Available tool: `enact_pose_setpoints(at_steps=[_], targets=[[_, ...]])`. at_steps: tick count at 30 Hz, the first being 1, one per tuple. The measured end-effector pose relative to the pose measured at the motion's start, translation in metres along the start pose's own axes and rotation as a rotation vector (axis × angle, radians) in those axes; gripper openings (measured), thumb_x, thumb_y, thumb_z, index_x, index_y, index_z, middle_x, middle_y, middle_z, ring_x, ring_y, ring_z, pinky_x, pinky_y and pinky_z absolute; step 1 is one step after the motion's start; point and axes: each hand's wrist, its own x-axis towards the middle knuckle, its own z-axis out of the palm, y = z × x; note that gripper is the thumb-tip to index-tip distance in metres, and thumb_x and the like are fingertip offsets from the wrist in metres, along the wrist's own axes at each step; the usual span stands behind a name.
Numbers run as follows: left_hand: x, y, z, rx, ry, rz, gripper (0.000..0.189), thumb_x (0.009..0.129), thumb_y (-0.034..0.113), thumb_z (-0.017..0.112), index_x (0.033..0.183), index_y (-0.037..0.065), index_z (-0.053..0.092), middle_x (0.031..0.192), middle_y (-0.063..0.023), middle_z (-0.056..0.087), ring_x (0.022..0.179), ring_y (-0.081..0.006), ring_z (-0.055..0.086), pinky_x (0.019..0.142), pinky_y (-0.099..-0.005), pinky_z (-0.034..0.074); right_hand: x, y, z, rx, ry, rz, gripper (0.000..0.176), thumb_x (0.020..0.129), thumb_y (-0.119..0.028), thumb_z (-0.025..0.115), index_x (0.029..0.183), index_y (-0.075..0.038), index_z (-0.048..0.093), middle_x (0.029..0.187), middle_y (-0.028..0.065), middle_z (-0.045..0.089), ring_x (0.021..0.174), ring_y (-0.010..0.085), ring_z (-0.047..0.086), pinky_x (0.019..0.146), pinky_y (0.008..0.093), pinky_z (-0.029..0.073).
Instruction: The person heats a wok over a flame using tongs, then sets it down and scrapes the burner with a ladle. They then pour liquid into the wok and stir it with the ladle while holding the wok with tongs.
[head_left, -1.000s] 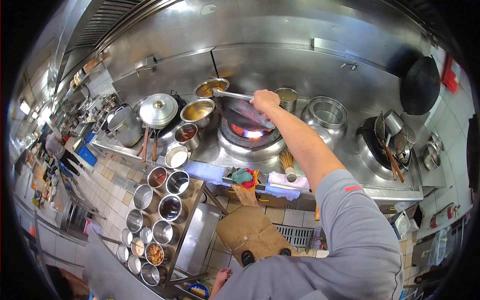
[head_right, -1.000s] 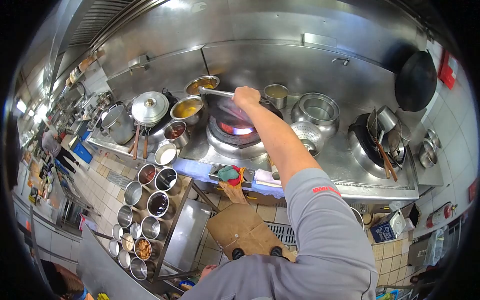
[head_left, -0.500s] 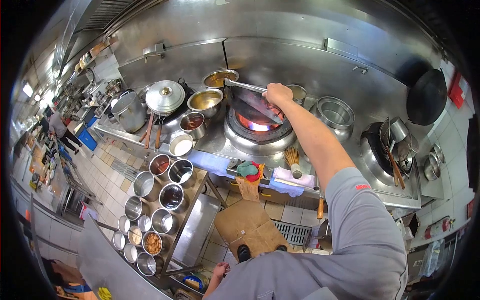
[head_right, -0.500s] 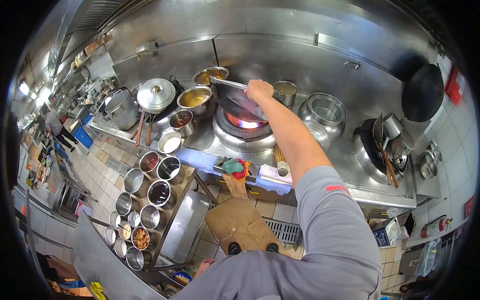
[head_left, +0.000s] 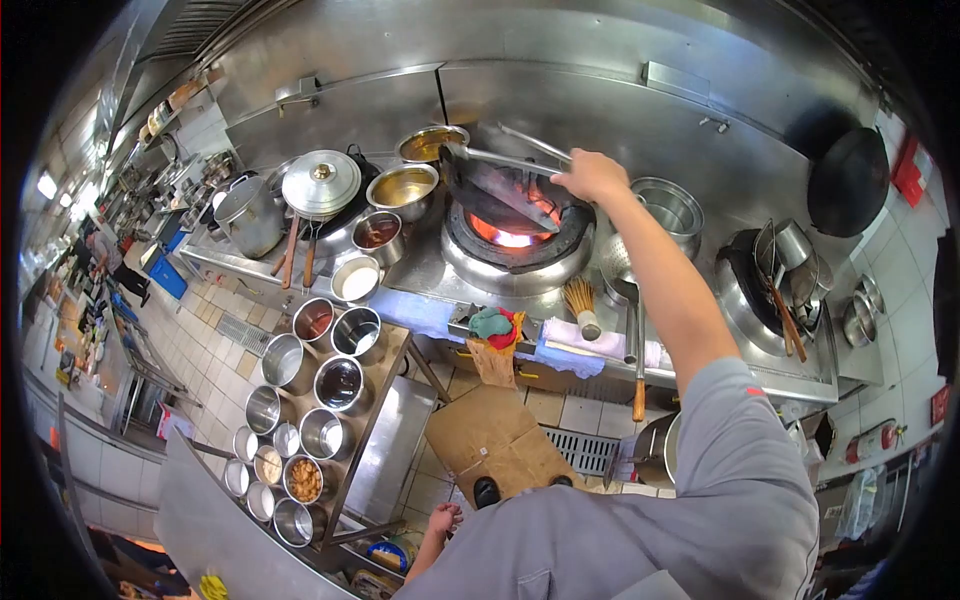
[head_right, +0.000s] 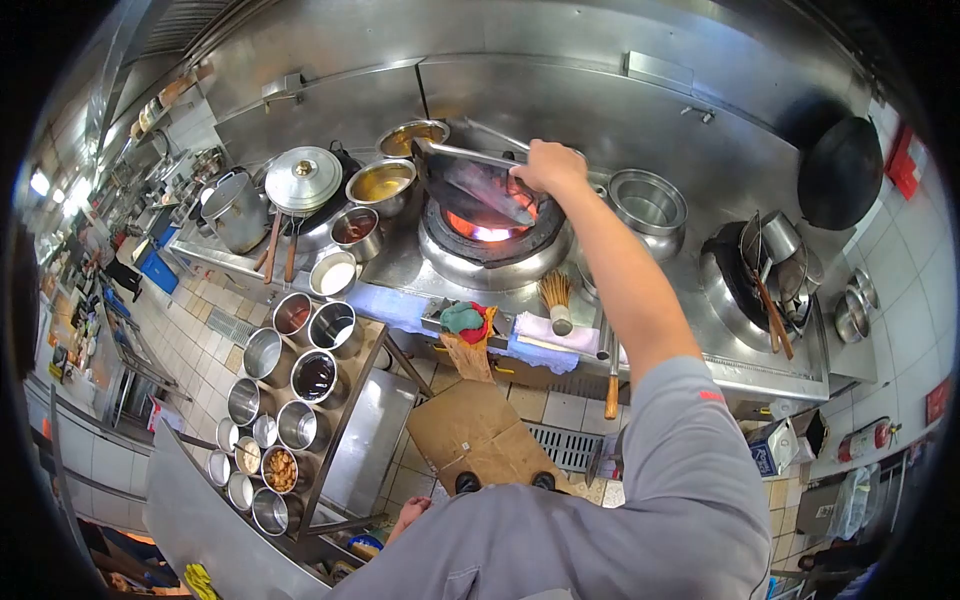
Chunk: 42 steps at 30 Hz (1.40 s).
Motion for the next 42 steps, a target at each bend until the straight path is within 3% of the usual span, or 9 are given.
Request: enact_pose_setpoints(at_steps=[6,10,12,18,20,27,30,37,42], targets=[[-0.015,0.006,-0.008,0.160,-0.049,0.006,0.017,0.083,0.023,0.057,0.089,0.007,0.059,0.086,-0.0043,0.063,0.075,-0.0162,0.061,0.056,-0.0313,0.045,-0.158,0.042,0.062,0.628,0.024,-0.168,0.039,0.090,-0.040,0.046,0.105,-0.004,0.044,0.086,0.0235,0.060,0.082,0.0392,0.059,0.071,0.0460,0.045],[0.049,-0.023,-0.055,0.851,-0.425,0.714,0.021,0.078,0.027,0.060,0.082,0.006,0.061,0.070,-0.0035,0.060,0.066,-0.0162,0.057,0.060,-0.0315,0.046,-0.334,0.035,0.184,0.897,-0.478,-0.011,0.043,0.092,-0.038,0.040,0.112,0.000,0.046,0.094,0.0217,0.056,0.085,0.0316,0.056,0.077,0.0406,0.044],[-0.009,0.055,-0.008,0.814,0.011,-0.005,0.021,0.079,0.026,0.059,0.081,0.005,0.062,0.072,-0.0047,0.061,0.064,-0.0166,0.057,0.060,-0.0316,0.047,-0.401,0.052,0.236,0.859,-0.590,-0.013,0.049,0.090,-0.045,0.041,0.098,0.001,0.056,0.085,0.0251,0.060,0.080,0.0405,0.058,0.071,0.0446,0.044],[-0.001,0.125,0.056,0.596,-0.130,0.231,0.025,0.082,0.027,0.056,0.090,0.005,0.063,0.075,-0.0051,0.062,0.066,-0.0159,0.059,0.061,-0.0316,0.048,-0.548,0.166,0.326,0.545,-1.063,0.451,0.064,0.086,-0.059,0.037,0.099,-0.002,0.063,0.102,0.0209,0.062,0.098,0.0352,0.058,0.084,0.0428,0.044],[-0.001,0.138,0.088,0.656,-0.155,0.310,0.027,0.082,0.028,0.056,0.092,0.005,0.063,0.078,-0.0069,0.064,0.068,-0.0167,0.061,0.063,-0.0310,0.049,-0.580,0.205,0.362,0.415,-1.056,0.520,0.071,0.083,-0.063,0.038,0.089,0.002,0.064,0.081,0.0216,0.064,0.074,0.0326,0.064,0.064,0.0405,0.050],[0.019,0.135,0.149,0.895,-0.301,0.412,0.032,0.081,0.036,0.058,0.097,0.008,0.062,0.089,-0.0099,0.065,0.081,-0.0211,0.063,0.074,-0.0314,0.049,-0.595,0.250,0.369,0.235,-1.012,0.670,0.065,0.089,-0.054,0.035,0.085,0.004,0.063,0.077,0.0199,0.064,0.070,0.0300,0.064,0.068,0.0391,0.050],[0.014,0.123,0.146,0.966,-0.262,0.358,0.031,0.080,0.038,0.059,0.096,0.011,0.063,0.097,-0.0106,0.064,0.093,-0.0232,0.061,0.081,-0.0329,0.047,-0.583,0.246,0.370,0.254,-0.881,0.329,0.055,0.089,-0.049,0.039,0.095,0.001,0.062,0.092,0.0225,0.063,0.090,0.0345,0.060,0.078,0.0411,0.047],[-0.008,0.065,0.096,0.845,-0.053,0.274,0.040,0.078,0.039,0.058,0.097,0.005,0.064,0.086,-0.0126,0.066,0.079,-0.0248,0.064,0.073,-0.0335,0.050,-0.389,0.138,0.221,0.600,-0.802,-0.185,0.051,0.086,-0.050,0.046,0.101,-0.002,0.055,0.094,0.0232,0.060,0.089,0.0383,0.058,0.074,0.0436,0.045],[0.001,-0.017,0.049,0.604,-0.015,0.096,0.040,0.076,0.038,0.058,0.096,0.004,0.064,0.078,-0.0115,0.066,0.068,-0.0214,0.062,0.065,-0.0329,0.049,-0.210,0.073,0.111,0.370,-0.287,-0.207,0.059,0.084,-0.053,0.049,0.108,0.001,0.049,0.096,0.0260,0.060,0.090,0.0403,0.058,0.077,0.0463,0.046]])
